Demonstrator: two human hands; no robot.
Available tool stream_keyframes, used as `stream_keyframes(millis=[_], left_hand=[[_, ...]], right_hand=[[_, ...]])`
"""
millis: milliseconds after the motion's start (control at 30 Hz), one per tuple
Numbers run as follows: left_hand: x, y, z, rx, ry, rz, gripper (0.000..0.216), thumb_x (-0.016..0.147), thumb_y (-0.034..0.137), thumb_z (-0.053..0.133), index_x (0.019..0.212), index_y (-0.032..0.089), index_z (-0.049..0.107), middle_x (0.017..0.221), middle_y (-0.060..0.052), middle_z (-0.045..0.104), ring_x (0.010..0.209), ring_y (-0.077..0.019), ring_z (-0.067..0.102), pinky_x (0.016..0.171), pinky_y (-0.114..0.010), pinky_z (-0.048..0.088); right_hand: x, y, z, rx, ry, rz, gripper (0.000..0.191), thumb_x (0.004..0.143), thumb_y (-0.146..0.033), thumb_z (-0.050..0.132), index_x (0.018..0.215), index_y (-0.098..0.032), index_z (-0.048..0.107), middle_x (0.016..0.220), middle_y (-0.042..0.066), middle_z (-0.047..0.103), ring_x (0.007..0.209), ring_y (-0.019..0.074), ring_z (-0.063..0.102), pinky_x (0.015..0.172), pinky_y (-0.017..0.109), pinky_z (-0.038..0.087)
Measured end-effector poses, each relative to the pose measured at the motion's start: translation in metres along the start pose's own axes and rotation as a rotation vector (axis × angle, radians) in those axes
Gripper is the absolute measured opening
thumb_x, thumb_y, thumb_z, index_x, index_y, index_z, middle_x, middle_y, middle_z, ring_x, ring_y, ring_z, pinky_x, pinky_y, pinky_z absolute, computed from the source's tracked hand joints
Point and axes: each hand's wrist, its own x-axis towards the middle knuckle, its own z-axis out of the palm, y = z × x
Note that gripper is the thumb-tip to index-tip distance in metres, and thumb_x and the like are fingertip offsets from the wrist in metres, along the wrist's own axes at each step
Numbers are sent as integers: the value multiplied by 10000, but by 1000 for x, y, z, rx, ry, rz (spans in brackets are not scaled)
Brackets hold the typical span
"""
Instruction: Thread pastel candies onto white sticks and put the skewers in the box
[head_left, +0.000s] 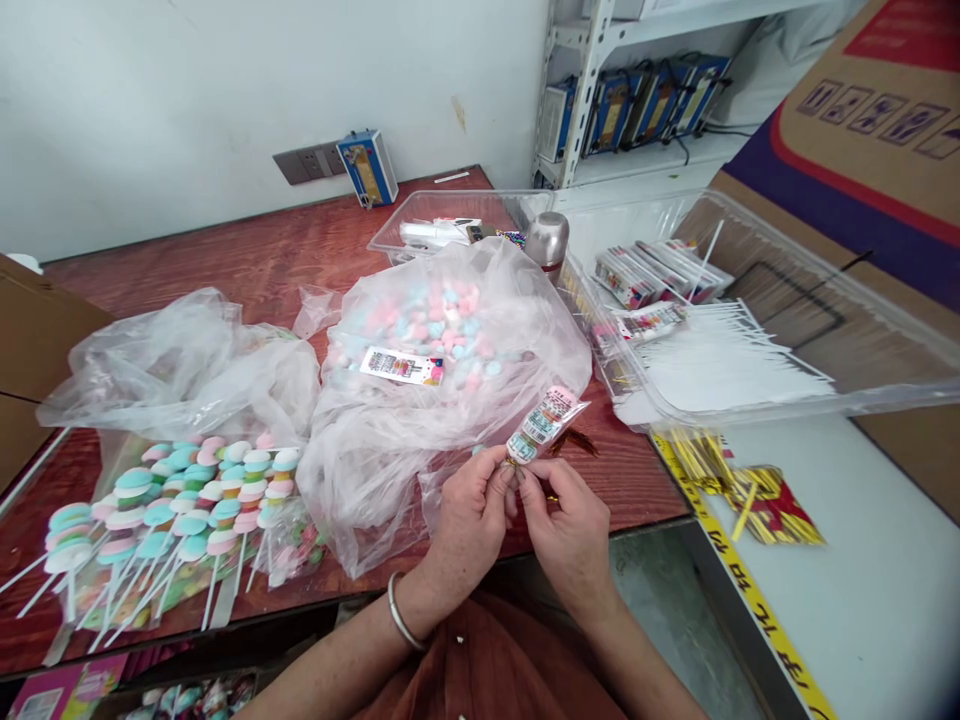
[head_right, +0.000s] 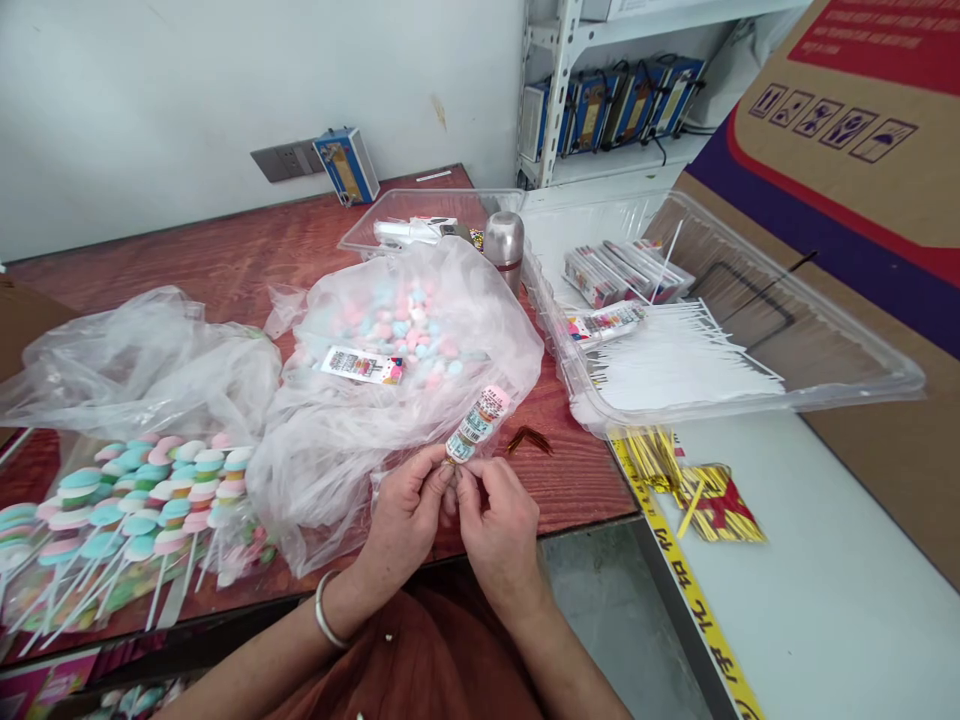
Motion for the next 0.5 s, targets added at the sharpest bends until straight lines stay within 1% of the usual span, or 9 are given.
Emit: stream_keyframes(millis=[100, 167, 233, 267, 300, 333, 400, 433, 500], left_hand=[[3, 0, -6, -78, -43, 89, 233, 956, 231, 499, 1105, 208, 678, 800, -18, 623, 712, -136, 559, 700, -272, 459], [8, 3, -16, -159, -107, 157, 197, 934, 207, 533, 985, 217, 723, 991, -61, 653, 905, -176, 609, 840, -326, 486], [11, 8, -26, -151, -209, 217, 238, 913, 158, 542, 789, 212, 737, 1255, -74, 598, 1160, -232, 560, 1025, -419, 423], [12, 10, -31, -88, -262, 259, 291, 907, 130, 532, 709, 212, 729, 1339, -58, 556, 1247, -253, 509, 1093, -464, 359], [11, 13, -34, 14, -299, 311, 334, 903, 107, 519, 663, 216, 723, 1364, -44, 542, 1290, -265, 471, 1133, -500, 298], [11, 15, -37, 145, -311, 360, 352, 901, 94, 509, 662, 229, 730, 1336, -43, 563, 1293, -272, 458, 1145, -529, 259], [8, 18, -39, 396, -273, 407, 325, 905, 106, 509, 774, 259, 764, 1188, -66, 631, 1194, -269, 501, 1110, -554, 284], [7, 20, -40, 456, -252, 385, 307, 912, 117, 505, 846, 260, 769, 1104, -74, 652, 1109, -253, 535, 1069, -534, 339], [5, 25, -41, 387, -255, 294, 316, 937, 133, 464, 976, 244, 757, 1026, -76, 667, 980, -211, 577, 969, -442, 446]], right_hand=[[1, -1, -5, 342, -88, 236, 145, 909, -293, 592, 795, -203, 595, 697, -12, 594, 620, 140, 535, 604, 263, 432], [2, -1, -10, 575, -215, 351, 182, 880, -349, 630, 784, -203, 575, 658, -36, 542, 563, 118, 462, 533, 238, 384], [3, -2, -17, 690, -359, 396, 228, 865, -379, 650, 756, -200, 560, 640, -50, 493, 544, 103, 401, 503, 224, 334], [4, -3, -21, 688, -402, 398, 240, 873, -380, 642, 742, -198, 555, 640, -49, 483, 552, 102, 395, 511, 224, 330], [6, -6, -25, 655, -402, 387, 244, 883, -374, 631, 735, -197, 553, 646, -46, 482, 568, 104, 403, 527, 225, 337], [7, -9, -30, 602, -365, 364, 238, 889, -363, 625, 735, -197, 554, 655, -43, 488, 586, 108, 415, 546, 226, 346], [9, -18, -39, 489, -298, 309, 215, 900, -342, 610, 748, -197, 563, 679, -35, 505, 623, 117, 441, 578, 230, 363], [10, -23, -42, 450, -313, 282, 211, 903, -332, 602, 746, -197, 563, 682, -32, 507, 632, 121, 447, 586, 234, 367], [9, -28, -44, 391, -428, 250, 218, 896, -307, 600, 715, -195, 551, 678, -28, 505, 639, 127, 447, 594, 240, 368]])
